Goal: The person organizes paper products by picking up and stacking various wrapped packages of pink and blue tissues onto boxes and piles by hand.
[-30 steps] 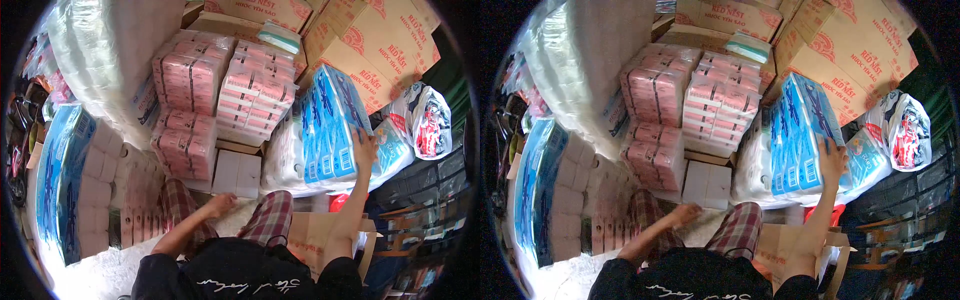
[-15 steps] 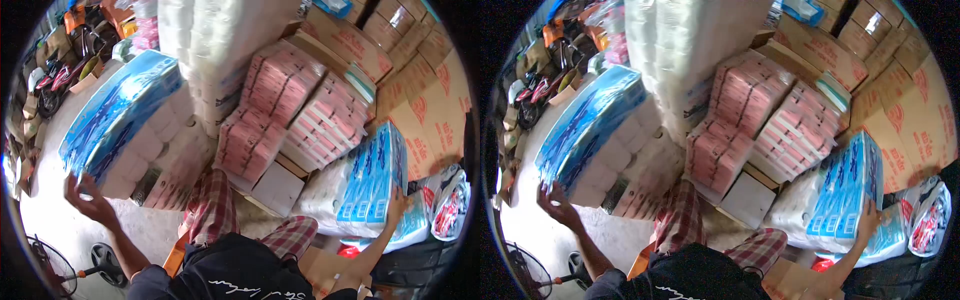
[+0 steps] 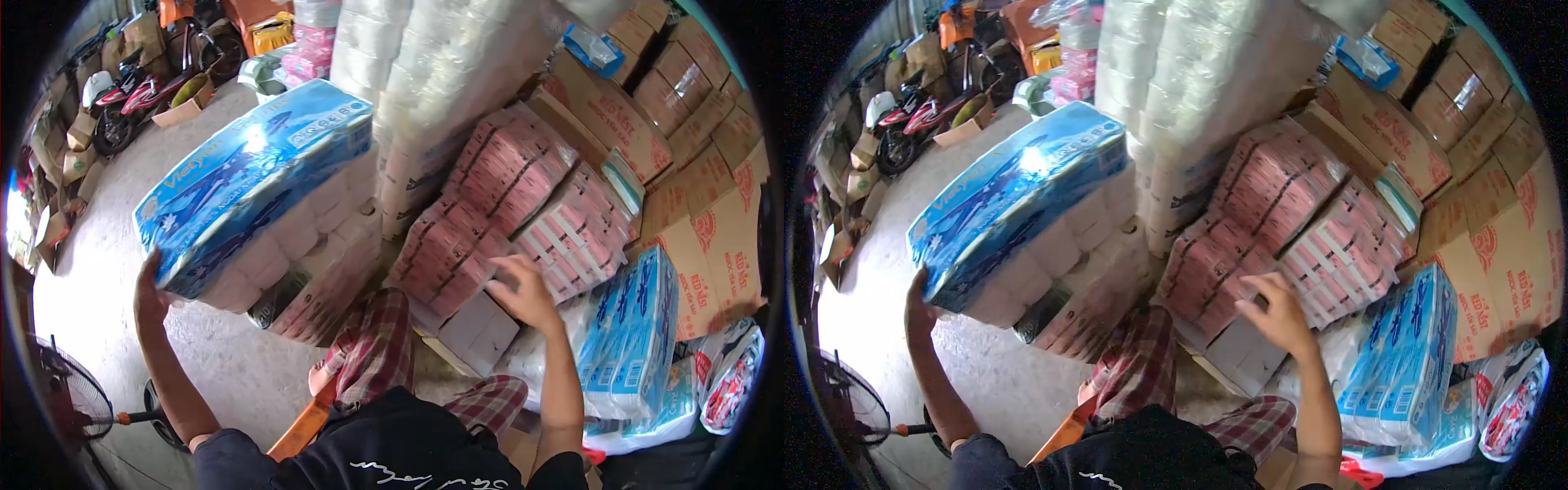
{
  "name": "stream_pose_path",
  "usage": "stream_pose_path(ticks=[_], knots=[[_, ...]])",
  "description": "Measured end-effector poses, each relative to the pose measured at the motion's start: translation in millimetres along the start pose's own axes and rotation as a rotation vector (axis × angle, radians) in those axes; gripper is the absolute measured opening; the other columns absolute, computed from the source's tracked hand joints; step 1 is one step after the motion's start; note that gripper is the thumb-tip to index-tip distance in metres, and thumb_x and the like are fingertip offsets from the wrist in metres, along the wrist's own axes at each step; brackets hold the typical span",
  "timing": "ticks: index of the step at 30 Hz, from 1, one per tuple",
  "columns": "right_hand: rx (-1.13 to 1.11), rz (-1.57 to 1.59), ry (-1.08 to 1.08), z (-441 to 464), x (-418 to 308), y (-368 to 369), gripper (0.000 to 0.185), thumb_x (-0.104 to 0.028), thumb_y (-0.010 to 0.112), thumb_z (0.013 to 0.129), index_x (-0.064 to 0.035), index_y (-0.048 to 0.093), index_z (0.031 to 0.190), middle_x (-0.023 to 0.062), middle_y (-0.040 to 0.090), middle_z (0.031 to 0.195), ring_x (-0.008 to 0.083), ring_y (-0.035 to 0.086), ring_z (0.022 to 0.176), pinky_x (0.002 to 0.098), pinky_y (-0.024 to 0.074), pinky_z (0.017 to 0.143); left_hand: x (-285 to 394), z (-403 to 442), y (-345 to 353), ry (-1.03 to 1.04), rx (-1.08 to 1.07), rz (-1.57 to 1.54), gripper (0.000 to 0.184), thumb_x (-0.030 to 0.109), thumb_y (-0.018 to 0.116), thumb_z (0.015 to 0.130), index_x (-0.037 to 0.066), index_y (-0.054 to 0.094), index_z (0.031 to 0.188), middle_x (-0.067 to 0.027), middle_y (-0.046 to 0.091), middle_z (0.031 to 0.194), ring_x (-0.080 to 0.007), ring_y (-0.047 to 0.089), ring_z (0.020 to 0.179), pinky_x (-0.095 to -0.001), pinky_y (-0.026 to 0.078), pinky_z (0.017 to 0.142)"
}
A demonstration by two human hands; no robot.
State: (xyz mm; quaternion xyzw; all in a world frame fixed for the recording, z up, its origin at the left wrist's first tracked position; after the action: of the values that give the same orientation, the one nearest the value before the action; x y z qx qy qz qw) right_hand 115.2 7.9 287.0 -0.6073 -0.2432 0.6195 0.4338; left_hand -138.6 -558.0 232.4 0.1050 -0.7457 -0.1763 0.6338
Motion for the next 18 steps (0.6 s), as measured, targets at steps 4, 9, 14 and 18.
stream_pose_path(ticks=[4,9,14,18], knots=[[-0.46,0.758,0.137,43.4,-15.4,103.7,0.041,-0.027,0.059,0.088,-0.0082,0.05,0.124,0.004,0.055,0.106,0.0134,0.055,0.094,0.0267,0.0459,0.079,14.1,-42.1,26.0,0.175,-0.017,0.097,0.077,0.019,0.061,0.077,0.005,0.02,0.141,-0.0182,0.042,0.13,-0.0301,0.047,0.117,-0.0416,0.038,0.099],[-0.642,1.228,0.379,69.6,-82.5,176.2,0.06,-0.041,0.06,0.086,-0.0078,0.039,0.131,0.0039,0.053,0.113,0.0146,0.055,0.099,0.0306,0.0479,0.079,-31.7,-105.6,63.5,0.13,0.133,-0.034,0.083,0.008,0.063,0.073,0.017,0.014,0.14,-0.0173,0.046,0.118,-0.0274,0.051,0.107,-0.0448,0.045,0.086],[-0.689,1.6,0.336,80.2,-161.3,191.6,0.055,-0.046,0.062,0.083,-0.0098,0.047,0.12,0.0019,0.055,0.106,0.0127,0.056,0.093,0.029,0.0475,0.079,-119.9,-154.9,94.1,-0.196,0.087,-0.51,0.048,0.049,0.053,0.086,0.025,0.045,0.127,-0.0025,0.052,0.114,-0.0217,0.05,0.105,-0.0427,0.043,0.087],[-0.689,1.58,0.31,88.4,-169.1,198.1,0.055,-0.045,0.064,0.081,-0.0061,0.049,0.117,0.0042,0.057,0.104,0.0143,0.055,0.096,0.0307,0.0449,0.085,-111.4,-156.2,160.3,-0.254,-0.092,-0.51,0.051,0.05,0.053,0.086,0.019,0.045,0.127,-0.0036,0.053,0.119,-0.022,0.048,0.112,-0.0443,0.036,0.096]])
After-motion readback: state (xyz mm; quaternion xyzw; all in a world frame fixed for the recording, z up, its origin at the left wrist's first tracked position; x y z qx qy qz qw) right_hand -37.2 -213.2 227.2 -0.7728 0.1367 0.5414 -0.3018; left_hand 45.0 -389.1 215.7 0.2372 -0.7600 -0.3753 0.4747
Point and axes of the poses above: each hand's wrist, its own z-axis towards the middle knuckle, its own y-axis out of the palm, x = y × z, the point moved 5 cm from there along z, towards the middle knuckle
